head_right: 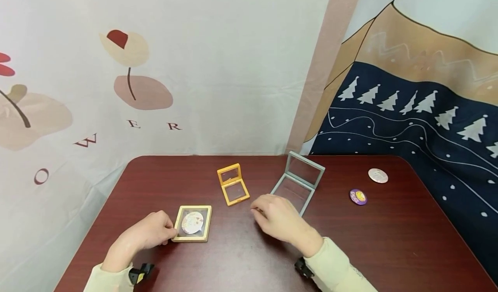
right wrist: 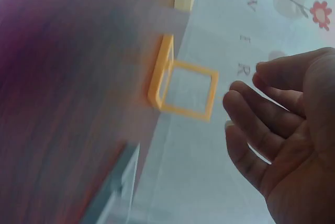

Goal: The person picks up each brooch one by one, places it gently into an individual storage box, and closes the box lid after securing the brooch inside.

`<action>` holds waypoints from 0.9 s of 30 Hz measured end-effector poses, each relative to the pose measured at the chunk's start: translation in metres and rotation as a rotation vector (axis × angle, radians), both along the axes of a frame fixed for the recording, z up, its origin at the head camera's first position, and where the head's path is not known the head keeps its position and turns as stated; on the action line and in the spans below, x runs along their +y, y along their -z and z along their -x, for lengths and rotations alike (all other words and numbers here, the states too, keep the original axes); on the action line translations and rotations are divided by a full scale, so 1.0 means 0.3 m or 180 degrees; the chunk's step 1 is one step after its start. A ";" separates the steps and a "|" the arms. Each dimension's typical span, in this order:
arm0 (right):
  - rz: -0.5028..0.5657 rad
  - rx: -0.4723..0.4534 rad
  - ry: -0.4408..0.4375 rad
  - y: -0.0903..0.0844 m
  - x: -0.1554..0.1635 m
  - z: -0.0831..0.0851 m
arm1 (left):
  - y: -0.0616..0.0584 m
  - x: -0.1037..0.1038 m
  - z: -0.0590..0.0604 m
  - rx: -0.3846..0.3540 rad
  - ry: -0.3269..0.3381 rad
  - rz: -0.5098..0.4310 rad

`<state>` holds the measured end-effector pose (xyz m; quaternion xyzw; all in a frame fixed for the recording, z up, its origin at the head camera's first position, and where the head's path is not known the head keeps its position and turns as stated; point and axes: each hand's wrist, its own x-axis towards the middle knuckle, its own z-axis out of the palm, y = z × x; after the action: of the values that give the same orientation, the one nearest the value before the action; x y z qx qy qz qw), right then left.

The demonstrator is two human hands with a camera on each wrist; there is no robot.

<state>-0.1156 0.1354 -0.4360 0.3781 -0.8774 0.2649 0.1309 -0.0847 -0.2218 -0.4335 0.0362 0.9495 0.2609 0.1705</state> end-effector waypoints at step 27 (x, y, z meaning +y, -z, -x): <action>0.0289 0.0674 0.0950 -0.009 0.478 -0.015 | -0.048 0.027 -0.007 0.0204 -0.0175 0.0287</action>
<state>-0.1112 0.2788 -0.4333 0.2632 -0.8922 0.2406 0.2772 -0.0826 -0.2137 -0.4191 0.0107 0.9659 0.2212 0.1342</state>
